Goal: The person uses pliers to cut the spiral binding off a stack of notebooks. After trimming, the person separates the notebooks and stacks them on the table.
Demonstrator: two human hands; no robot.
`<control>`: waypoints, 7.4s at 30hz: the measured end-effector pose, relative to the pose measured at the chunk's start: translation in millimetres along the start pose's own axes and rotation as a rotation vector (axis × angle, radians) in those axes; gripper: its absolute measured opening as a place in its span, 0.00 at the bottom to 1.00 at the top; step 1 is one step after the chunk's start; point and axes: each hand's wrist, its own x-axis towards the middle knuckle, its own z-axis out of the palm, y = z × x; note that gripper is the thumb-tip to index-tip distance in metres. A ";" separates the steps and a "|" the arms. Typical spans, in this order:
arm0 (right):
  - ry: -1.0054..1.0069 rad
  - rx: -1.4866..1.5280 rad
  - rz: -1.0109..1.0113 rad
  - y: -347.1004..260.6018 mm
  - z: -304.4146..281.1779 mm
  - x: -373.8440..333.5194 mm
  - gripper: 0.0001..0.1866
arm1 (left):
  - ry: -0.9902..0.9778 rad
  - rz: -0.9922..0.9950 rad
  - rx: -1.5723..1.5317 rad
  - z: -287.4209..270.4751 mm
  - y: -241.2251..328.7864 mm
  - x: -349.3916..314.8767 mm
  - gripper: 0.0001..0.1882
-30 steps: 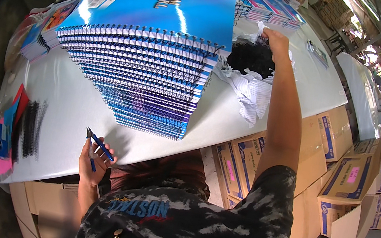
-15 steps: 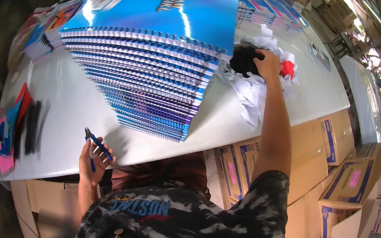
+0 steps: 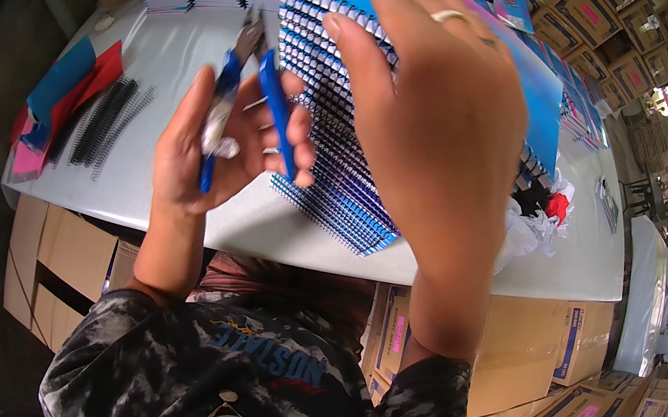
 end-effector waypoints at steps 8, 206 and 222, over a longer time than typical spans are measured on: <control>-0.026 0.002 0.256 -4.6 11.1 -4.2 0.09 | -0.211 -0.092 -0.158 -14.8 3.0 22.3 0.36; -0.123 -0.351 -0.148 12.9 37.0 -37.6 0.44 | 0.528 -0.119 1.034 -61.3 -68.6 -50.5 0.22; -0.119 -0.345 -0.161 10.9 35.3 -36.9 0.45 | 0.363 -0.429 0.141 -70.8 -54.3 -50.1 0.32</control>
